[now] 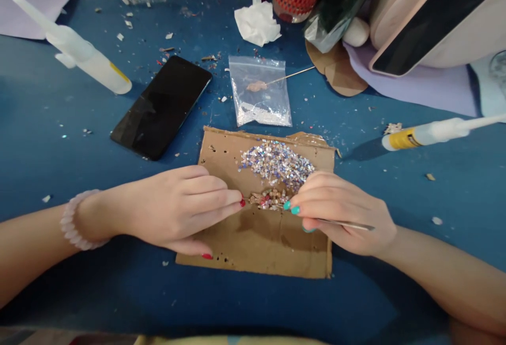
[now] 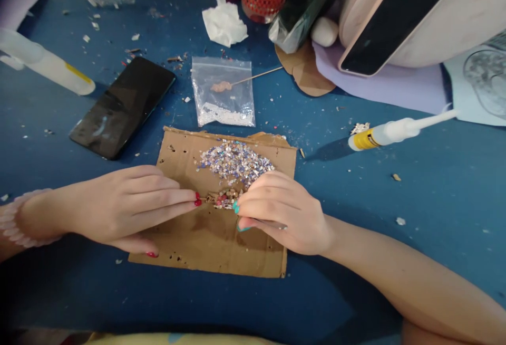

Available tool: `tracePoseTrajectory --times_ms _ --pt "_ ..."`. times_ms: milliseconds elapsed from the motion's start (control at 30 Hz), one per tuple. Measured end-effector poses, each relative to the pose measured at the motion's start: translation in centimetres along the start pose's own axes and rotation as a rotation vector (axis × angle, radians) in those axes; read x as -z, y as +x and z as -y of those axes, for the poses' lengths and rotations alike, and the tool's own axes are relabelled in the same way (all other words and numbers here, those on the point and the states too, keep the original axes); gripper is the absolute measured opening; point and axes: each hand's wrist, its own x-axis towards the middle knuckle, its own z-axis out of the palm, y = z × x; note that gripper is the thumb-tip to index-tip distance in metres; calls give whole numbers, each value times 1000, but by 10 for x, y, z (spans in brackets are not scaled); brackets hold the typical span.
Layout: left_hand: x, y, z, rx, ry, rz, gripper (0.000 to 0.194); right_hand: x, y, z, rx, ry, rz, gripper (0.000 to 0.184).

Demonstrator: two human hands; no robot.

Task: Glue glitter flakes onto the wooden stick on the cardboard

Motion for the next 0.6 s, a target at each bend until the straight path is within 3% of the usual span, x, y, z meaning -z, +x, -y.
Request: tracePoseTrajectory --times_ms 600 --pt "1 0 3 -3 -39 -10 51 -9 3 -1 33 15 2 5"
